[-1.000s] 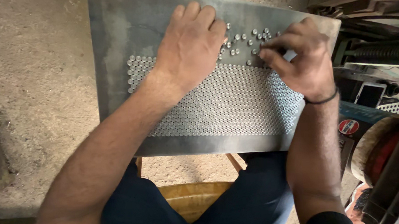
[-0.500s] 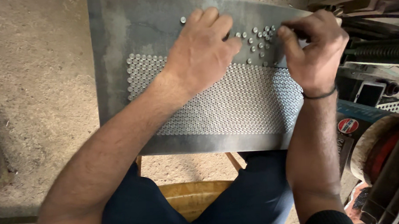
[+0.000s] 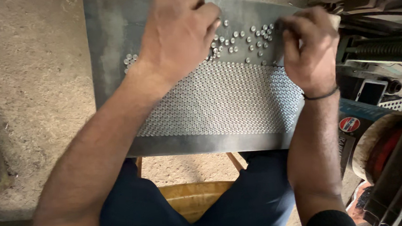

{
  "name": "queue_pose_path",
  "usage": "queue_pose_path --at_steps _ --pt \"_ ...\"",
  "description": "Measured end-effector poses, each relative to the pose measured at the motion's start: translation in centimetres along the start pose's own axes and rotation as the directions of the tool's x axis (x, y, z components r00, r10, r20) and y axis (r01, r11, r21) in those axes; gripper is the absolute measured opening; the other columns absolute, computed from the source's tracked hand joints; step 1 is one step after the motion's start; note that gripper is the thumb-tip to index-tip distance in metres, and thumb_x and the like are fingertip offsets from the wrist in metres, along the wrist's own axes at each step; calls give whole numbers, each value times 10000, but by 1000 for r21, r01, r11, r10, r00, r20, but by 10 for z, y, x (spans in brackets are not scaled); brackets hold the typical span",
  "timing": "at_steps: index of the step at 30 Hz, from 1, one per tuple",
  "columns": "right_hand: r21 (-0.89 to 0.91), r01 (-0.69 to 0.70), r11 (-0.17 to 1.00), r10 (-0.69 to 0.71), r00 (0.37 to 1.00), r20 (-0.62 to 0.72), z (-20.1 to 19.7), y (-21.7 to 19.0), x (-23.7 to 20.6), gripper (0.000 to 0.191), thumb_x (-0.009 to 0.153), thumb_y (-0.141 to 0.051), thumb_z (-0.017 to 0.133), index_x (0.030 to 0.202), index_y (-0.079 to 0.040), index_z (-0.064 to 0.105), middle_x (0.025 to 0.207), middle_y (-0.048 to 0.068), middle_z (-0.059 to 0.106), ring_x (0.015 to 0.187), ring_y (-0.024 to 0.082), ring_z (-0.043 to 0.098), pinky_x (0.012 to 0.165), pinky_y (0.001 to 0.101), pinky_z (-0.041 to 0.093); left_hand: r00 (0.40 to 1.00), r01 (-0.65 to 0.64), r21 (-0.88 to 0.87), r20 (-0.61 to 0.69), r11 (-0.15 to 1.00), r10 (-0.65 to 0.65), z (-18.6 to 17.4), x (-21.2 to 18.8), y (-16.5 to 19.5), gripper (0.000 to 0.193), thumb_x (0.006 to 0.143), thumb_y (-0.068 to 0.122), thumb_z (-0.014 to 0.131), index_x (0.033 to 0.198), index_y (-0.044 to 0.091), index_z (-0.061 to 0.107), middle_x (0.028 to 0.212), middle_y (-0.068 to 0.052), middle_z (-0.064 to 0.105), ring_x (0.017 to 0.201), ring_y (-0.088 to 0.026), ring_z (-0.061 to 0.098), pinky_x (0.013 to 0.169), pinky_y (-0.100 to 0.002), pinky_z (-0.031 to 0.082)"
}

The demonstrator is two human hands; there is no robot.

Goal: The person sits on a chair with a perforated metal tray on their lap, scoops small metal discs from a nearby container, and places them one by one into the tray holes, filling the grid row by row until the tray surface is fully covered with discs.

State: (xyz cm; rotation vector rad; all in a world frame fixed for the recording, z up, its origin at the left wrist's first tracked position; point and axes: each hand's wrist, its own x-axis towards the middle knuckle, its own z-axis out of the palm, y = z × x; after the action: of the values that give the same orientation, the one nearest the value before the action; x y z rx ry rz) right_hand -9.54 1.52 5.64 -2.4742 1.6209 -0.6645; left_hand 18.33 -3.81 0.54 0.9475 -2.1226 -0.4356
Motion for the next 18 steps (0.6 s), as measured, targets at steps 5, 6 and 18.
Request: queue_pose_path --at_steps 5,6,18 --pt "128 -98 987 82 989 123 -10 14 -3 152 977 46 665 1094 23 759 992 183 711 818 233 720 647 299 569 999 -1 -16 37 1000 2 -6 0 0 88 905 85 795 890 51 715 998 -91 597 1003 -314 566 870 -475 452" --pt "143 -133 981 112 983 148 -14 18 -4 98 998 3 690 1067 7 758 978 171 711 803 225 720 633 300 571 999 -10 0 38 1000 10 -6 0 0 89 903 91 794 885 53 716 988 -92 598 997 -314 573 871 -478 460" --pt "-20 -130 991 131 957 259 -11 28 -23 100 963 -119 808 958 -20 795 862 115 717 750 202 685 675 316 545 986 116 35 118 993 -119 -17 5 -9 59 922 100 770 938 46 753 895 -138 678 830 -337 670 764 -470 526"
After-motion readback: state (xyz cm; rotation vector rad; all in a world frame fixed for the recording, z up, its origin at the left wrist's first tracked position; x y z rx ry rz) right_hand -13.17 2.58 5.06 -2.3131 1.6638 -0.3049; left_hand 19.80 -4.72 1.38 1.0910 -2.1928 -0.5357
